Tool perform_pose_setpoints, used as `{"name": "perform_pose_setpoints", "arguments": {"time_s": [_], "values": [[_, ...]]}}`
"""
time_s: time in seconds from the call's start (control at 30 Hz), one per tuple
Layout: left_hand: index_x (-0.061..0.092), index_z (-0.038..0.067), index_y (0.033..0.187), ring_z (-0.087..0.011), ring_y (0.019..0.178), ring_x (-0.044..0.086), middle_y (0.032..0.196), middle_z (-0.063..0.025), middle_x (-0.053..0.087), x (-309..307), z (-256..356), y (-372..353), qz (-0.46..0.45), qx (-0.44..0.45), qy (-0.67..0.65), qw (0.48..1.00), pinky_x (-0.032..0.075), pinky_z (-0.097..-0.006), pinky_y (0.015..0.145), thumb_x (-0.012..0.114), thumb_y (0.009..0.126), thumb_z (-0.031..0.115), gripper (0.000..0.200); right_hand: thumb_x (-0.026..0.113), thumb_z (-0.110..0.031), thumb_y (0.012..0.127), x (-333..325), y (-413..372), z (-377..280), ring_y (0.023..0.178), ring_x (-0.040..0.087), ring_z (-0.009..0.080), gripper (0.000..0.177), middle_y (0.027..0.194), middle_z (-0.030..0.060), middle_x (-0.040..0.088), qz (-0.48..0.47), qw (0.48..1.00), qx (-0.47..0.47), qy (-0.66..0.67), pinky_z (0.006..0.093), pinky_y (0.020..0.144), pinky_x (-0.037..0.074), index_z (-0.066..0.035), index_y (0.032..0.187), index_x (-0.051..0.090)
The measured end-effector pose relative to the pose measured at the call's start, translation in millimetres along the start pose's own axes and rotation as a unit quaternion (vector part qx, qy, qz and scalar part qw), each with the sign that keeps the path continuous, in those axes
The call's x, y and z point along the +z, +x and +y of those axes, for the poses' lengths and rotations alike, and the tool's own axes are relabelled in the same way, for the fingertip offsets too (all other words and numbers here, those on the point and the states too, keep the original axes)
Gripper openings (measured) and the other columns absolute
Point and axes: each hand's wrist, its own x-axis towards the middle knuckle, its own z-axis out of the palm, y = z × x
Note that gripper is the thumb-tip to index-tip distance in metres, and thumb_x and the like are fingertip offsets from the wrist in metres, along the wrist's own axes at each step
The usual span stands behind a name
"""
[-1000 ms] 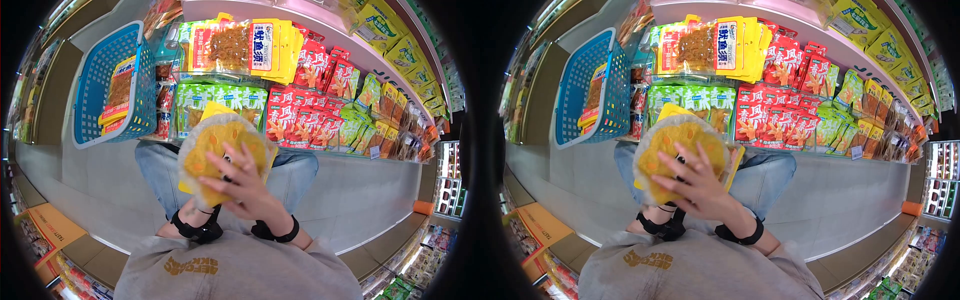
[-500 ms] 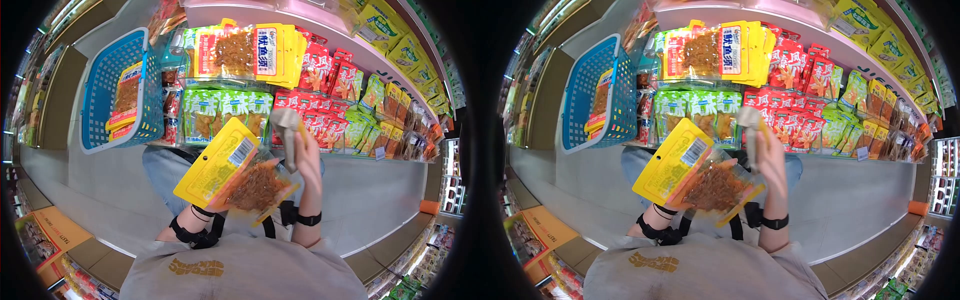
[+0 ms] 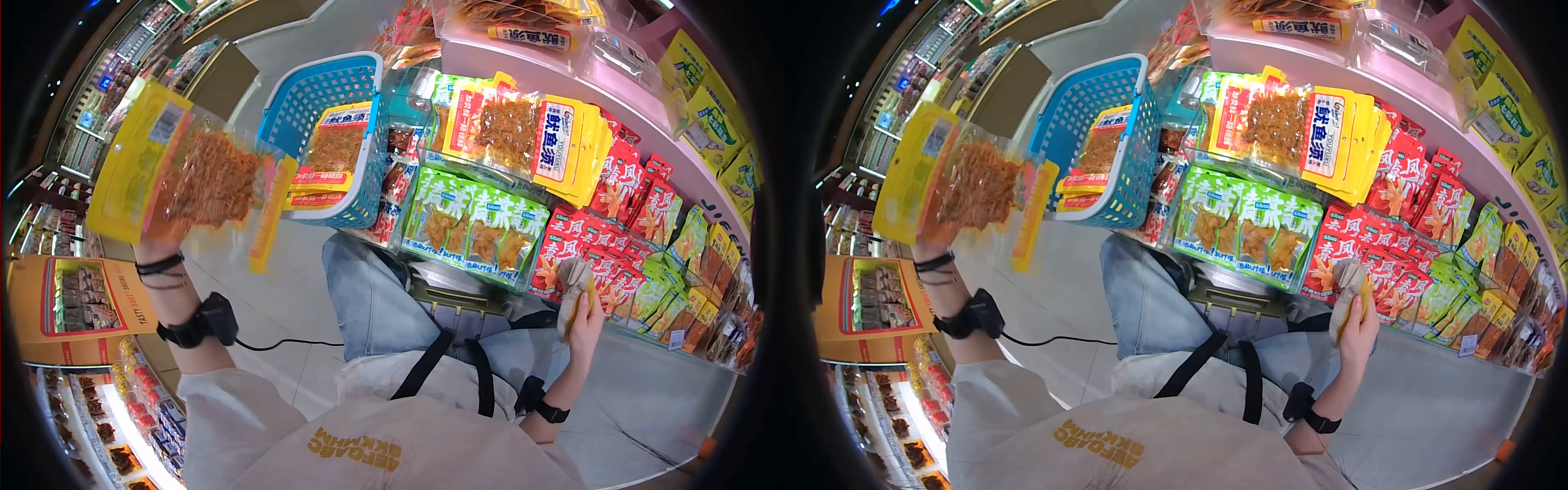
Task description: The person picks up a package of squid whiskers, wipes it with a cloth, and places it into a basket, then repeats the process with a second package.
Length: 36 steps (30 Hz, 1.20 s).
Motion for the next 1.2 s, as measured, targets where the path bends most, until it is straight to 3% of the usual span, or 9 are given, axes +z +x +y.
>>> {"name": "perform_pose_setpoints", "arguments": {"time_s": [0.07,0.2,0.27,0.37,0.6,0.67,0.87,1.1,1.2], "values": [[0.03,0.008,0.133,-0.0313,0.126,0.027,0.135,-0.0169,0.029,-26,10,34,-0.09,-0.07,0.01,0.993,0.02,-0.0505,0.101,0.041,0.084,0.05,0.065,0.041,-0.018,0.091,7,1,2,0.083,0.051,0.0136,0.03,0.094,0.0112,0.058,-0.02,1.0,-0.003,-0.002,0.0263,0.075,0.041,0.005,0.109,0.05],[0.022,0.009,0.135,-0.0369,0.125,0.024,0.131,-0.0185,0.033,57,-43,90,0.381,-0.108,0.088,0.914,0.017,-0.0613,0.096,0.036,0.085,0.053,0.069,0.042,-0.017,0.091,9,-7,-13,0.082,0.05,0.0129,0.029,0.093,0.0098,0.057,-0.029,0.999,0.026,-0.013,0.0262,0.075,0.04,0.005,0.108,0.05],[0.009,0.013,0.138,-0.04,0.123,0.025,0.133,-0.0208,0.028,80,-72,90,0.193,-0.09,0.145,0.966,0.016,-0.066,0.093,0.035,0.084,0.057,0.074,0.042,-0.016,0.091,7,-11,-10,0.081,0.05,0.0125,0.029,0.092,0.0093,0.057,-0.029,0.999,0.04,0.022,0.0258,0.075,0.04,0.005,0.108,0.05],[0.004,0.012,0.138,-0.0384,0.131,-0.001,0.14,-0.0236,0.0,88,-108,102,0.222,-0.091,0.26,0.935,0.008,-0.0634,0.097,0.045,0.079,0.057,0.085,0.042,-0.016,0.091,-1,-14,-8,0.081,0.049,0.0118,0.028,0.092,0.0086,0.057,-0.032,0.997,0.044,0.055,0.025,0.074,0.04,0.006,0.108,0.05],[0.027,0.01,0.133,-0.033,0.126,0.022,0.134,-0.0197,0.026,118,-120,105,0.107,-0.141,0.321,0.93,0.022,-0.0514,0.098,0.05,0.082,0.047,0.067,0.041,-0.016,0.091,-14,-19,-16,0.085,0.051,0.0121,0.031,0.096,0.0098,0.057,-0.02,0.999,0.008,0.047,0.0251,0.076,0.04,0.006,0.112,0.048],[0.035,0.009,0.128,-0.0256,0.118,0.036,0.125,-0.0128,0.042,140,-135,100,-0.057,-0.105,0.315,0.942,0.029,-0.0405,0.096,0.052,0.084,0.036,0.054,0.041,-0.016,0.091,-14,-18,-19,0.086,0.051,0.0123,0.031,0.097,0.01,0.057,-0.007,0.999,0.012,0.051,0.0253,0.077,0.04,0.005,0.113,0.048],[0.042,0.01,0.122,-0.0308,0.112,0.04,0.119,-0.0163,0.043,217,-247,100,-0.225,0.21,0.66,0.685,0.032,-0.0414,0.094,0.06,0.076,0.018,0.05,0.04,-0.017,0.091,-16,-17,-33,0.089,0.051,0.013,0.034,0.1,0.0099,0.057,0.009,0.997,-0.009,0.072,0.0253,0.078,0.04,0.005,0.116,0.046],[0.017,0.018,0.135,-0.0348,0.13,0.015,0.14,-0.0152,0.019,231,-314,207,-0.205,0.122,0.71,0.663,0.015,-0.0615,0.098,0.066,0.068,0.028,0.084,0.039,-0.014,0.09,-34,-35,-52,0.084,0.051,0.0124,0.029,0.093,0.008,0.057,0.061,0.996,0.016,0.068,0.0255,0.075,0.04,0.004,0.109,0.05],[0.023,0.02,0.133,-0.0321,0.125,0.028,0.133,-0.0104,0.031,229,-303,220,-0.27,0.007,0.728,0.63,0.015,-0.0619,0.098,0.069,0.067,0.031,0.081,0.039,-0.016,0.09,-42,-43,-41,0.082,0.051,0.0123,0.029,0.09,0.0076,0.057,0.054,0.997,-0.01,0.05,0.0251,0.073,0.04,0.004,0.107,0.051]]}}
